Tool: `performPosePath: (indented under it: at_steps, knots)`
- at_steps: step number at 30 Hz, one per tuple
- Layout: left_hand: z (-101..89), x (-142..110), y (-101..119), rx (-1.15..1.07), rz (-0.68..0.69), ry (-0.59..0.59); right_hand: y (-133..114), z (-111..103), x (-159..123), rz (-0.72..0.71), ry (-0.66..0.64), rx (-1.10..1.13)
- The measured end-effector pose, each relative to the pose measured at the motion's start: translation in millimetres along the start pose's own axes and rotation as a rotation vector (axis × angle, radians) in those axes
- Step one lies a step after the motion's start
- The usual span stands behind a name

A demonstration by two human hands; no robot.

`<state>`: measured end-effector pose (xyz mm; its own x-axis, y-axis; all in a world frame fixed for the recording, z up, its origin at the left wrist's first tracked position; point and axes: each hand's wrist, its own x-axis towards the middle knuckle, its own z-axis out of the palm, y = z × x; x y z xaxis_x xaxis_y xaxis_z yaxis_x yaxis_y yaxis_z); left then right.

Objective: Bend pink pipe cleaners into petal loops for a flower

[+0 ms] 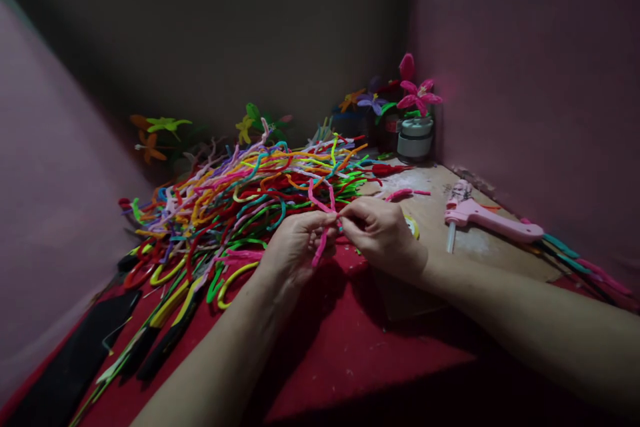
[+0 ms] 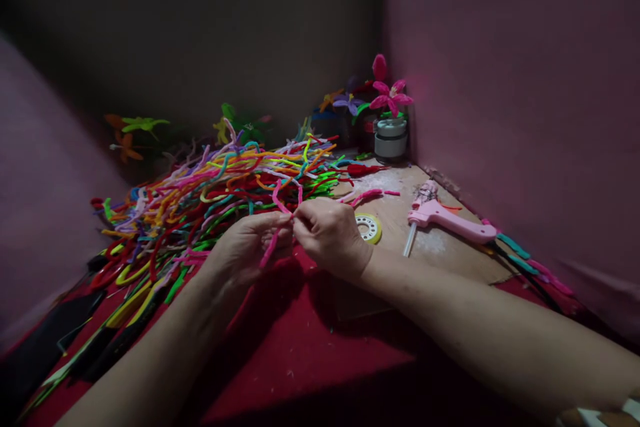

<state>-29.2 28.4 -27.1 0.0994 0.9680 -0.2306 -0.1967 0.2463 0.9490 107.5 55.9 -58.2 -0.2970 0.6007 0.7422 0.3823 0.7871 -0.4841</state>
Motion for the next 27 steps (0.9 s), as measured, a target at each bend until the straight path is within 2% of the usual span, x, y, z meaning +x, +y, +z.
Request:
performPosePath:
  at_steps: [4,7,10,14,17,19,21,24,27]
  knots:
    - [2.6,-8.4,6.1,0.336,0.271,0.151,0.0,-3.3,8.5,0.35,-0.126,0.445]
    - [0.4,-15.1,14.4,0.583,0.403,0.147,-3.0,-8.2,13.2,0.489,-0.17,0.696]
    - [-7.2,-17.1,20.4,0.702,0.596,0.085,-4.1,-11.2,14.8,0.528,-0.193,0.884]
    - [-14.5,-17.9,24.8,0.917,0.945,0.037,-1.7,-11.0,13.6,0.476,-0.24,0.984]
    - [-12.0,-24.0,29.7,0.993,1.017,-0.004,-3.5,-12.5,12.9,0.451,-0.288,0.978]
    - [-8.1,-30.0,33.4,1.011,0.998,-0.012,-7.7,-15.3,12.9,0.443,-0.308,0.942]
    - [-4.8,-34.9,35.8,1.0,0.889,0.004,-13.1,-18.2,12.4,0.402,-0.305,0.874]
    - [-4.1,-35.7,35.0,0.869,0.548,0.022,-20.5,-20.2,9.4,0.245,-0.241,0.681]
    - [-7.6,-28.9,29.9,0.588,0.202,-0.018,-24.5,-18.5,4.3,0.069,-0.131,0.417]
